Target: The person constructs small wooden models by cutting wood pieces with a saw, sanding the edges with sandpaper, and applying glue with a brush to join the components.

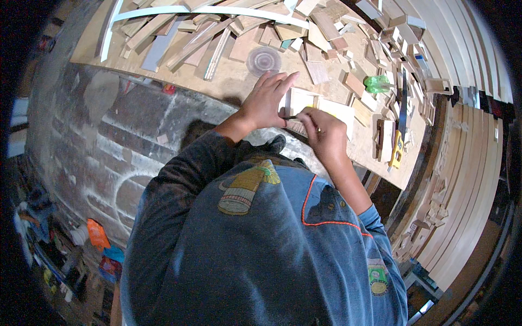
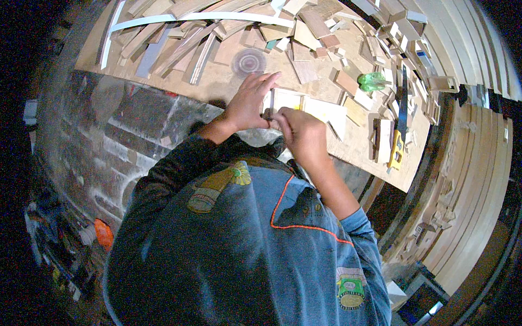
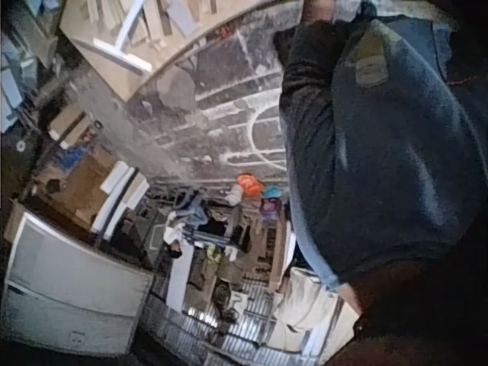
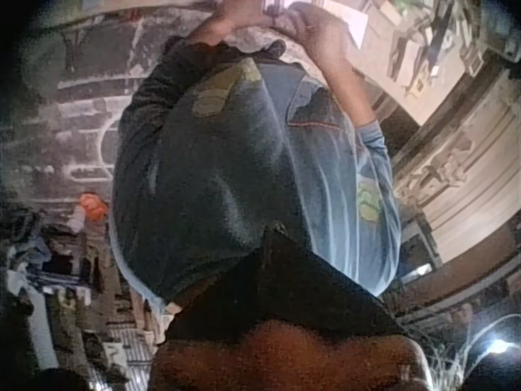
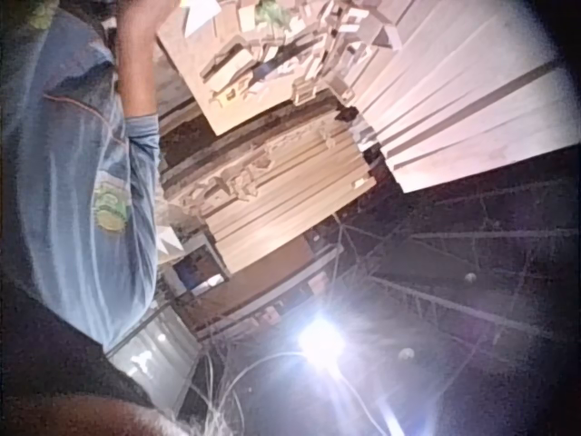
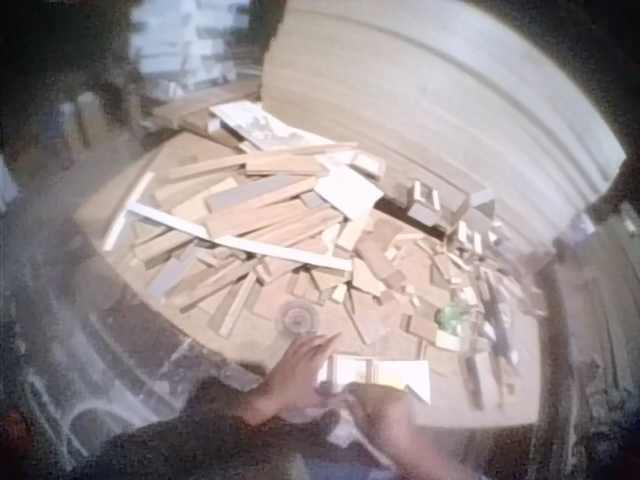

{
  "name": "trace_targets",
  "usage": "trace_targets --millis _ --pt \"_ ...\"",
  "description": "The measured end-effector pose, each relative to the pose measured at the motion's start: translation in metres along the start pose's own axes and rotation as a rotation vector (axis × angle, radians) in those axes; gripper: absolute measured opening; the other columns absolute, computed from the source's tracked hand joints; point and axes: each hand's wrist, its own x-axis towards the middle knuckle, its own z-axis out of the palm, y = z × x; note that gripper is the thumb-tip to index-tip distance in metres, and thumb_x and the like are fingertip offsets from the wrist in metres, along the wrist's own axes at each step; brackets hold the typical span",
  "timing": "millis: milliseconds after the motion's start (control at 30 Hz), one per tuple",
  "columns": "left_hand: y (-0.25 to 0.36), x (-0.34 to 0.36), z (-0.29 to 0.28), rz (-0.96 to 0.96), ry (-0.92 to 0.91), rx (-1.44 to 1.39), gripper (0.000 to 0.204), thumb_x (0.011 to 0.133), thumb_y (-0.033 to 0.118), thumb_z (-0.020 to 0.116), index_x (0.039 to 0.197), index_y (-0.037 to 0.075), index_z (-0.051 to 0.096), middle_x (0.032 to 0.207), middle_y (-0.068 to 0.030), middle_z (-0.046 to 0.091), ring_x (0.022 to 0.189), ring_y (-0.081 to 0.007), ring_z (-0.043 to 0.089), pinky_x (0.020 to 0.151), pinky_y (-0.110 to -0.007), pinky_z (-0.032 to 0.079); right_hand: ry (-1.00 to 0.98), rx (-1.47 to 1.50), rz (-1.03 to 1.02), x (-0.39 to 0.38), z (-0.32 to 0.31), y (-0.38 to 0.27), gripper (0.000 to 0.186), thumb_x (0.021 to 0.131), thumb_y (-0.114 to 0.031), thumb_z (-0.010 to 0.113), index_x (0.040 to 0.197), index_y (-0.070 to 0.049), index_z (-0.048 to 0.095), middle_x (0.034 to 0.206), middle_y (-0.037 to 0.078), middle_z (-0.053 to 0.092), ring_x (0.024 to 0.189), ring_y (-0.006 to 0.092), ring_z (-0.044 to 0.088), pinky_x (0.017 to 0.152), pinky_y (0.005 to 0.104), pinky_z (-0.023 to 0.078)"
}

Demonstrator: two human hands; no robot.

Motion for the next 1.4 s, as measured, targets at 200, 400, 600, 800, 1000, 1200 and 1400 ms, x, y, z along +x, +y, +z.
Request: trace_targets --millis 200,400,600,800,1000,1200,1400 --pt "0.011 -0.005 -0.008 0.007 -0.003 0.066 0.124 0.049 0.031 0.09 0.15 0.005 0.022 0.14 -0.0223 0.043 0.137 -0.0396 0.033 0.115 -0.051 0.022 0.283 0.338 0.465 0.006 -0.033 0.052 0.019 0.095 -0.017 0.06 0.093 0.0 0.067 0.072 0.008 0.067 0.067 0.0111 0.065 0.063 0.0269 0.053" --pt "0.007 -0.011 -0.016 0.051 -0.027 -0.019 0.125 0.046 0.022 0.092 0.148 -0.001 0.023 0.146 -0.0251 0.037 0.139 -0.0404 0.031 0.115 -0.046 0.026 0.404 0.685 0.71 -0.006 -0.039 0.11 0.024 0.097 -0.021 0.059 0.098 0.002 0.067 0.074 0.003 0.064 0.061 0.0097 0.059 0.058 0.0237 0.05" --pt "0.013 -0.005 -0.007 -0.032 0.047 0.01 0.115 0.052 0.02 0.089 0.147 0.002 0.027 0.136 -0.0226 0.048 0.132 -0.0382 0.041 0.112 -0.045 0.032 0.437 0.949 0.758 0.017 -0.022 0.154 0.028 0.095 -0.019 0.06 0.115 0.001 0.063 0.092 0.006 0.067 0.073 0.0103 0.061 0.065 0.0236 0.051" --pt "0.017 -0.004 -0.013 -0.034 0.089 -0.126 0.112 0.054 0.019 0.086 0.147 -0.003 0.026 0.132 -0.0251 0.05 0.124 -0.0392 0.048 0.108 -0.044 0.036 0.232 0.323 0.368 0.045 -0.022 0.15 0.066 0.079 -0.015 0.073 0.139 -0.008 0.047 0.119 0.015 0.062 0.103 0.0255 0.063 0.086 0.0338 0.052" --pt "0.009 -0.003 -0.014 -0.086 0.043 -0.129 0.116 0.058 0.024 0.085 0.15 0.001 0.019 0.137 -0.025 0.046 0.123 -0.0363 0.051 0.104 -0.042 0.04 -0.286 0.186 -0.111 0.035 -0.023 0.104 0.104 0.049 -0.019 0.089 0.142 -0.01 0.043 0.141 0.016 0.048 0.13 0.0354 0.044 0.111 0.0429 0.034" --pt "0.012 0.003 -0.02 -0.047 -0.005 -0.039 0.111 0.059 0.02 0.082 0.149 0.0 0.02 0.134 -0.0225 0.049 0.125 -0.0371 0.047 0.109 -0.043 0.035 -0.39 0.044 -0.161 0.041 0.001 0.105 0.113 0.046 -0.018 0.088 0.146 -0.016 0.036 0.13 0.015 0.055 0.12 0.0371 0.05 0.103 0.0451 0.041" --pt "0.021 0.001 -0.021 -0.072 0.003 -0.143 0.109 0.059 0.016 0.081 0.149 0.0 0.022 0.136 -0.0226 0.048 0.129 -0.0371 0.046 0.11 -0.042 0.034 -0.223 0.252 -0.137 0.027 -0.015 0.095 0.114 0.046 -0.018 0.088 0.146 -0.011 0.034 0.126 0.018 0.057 0.116 0.0381 0.053 0.102 0.0443 0.042"
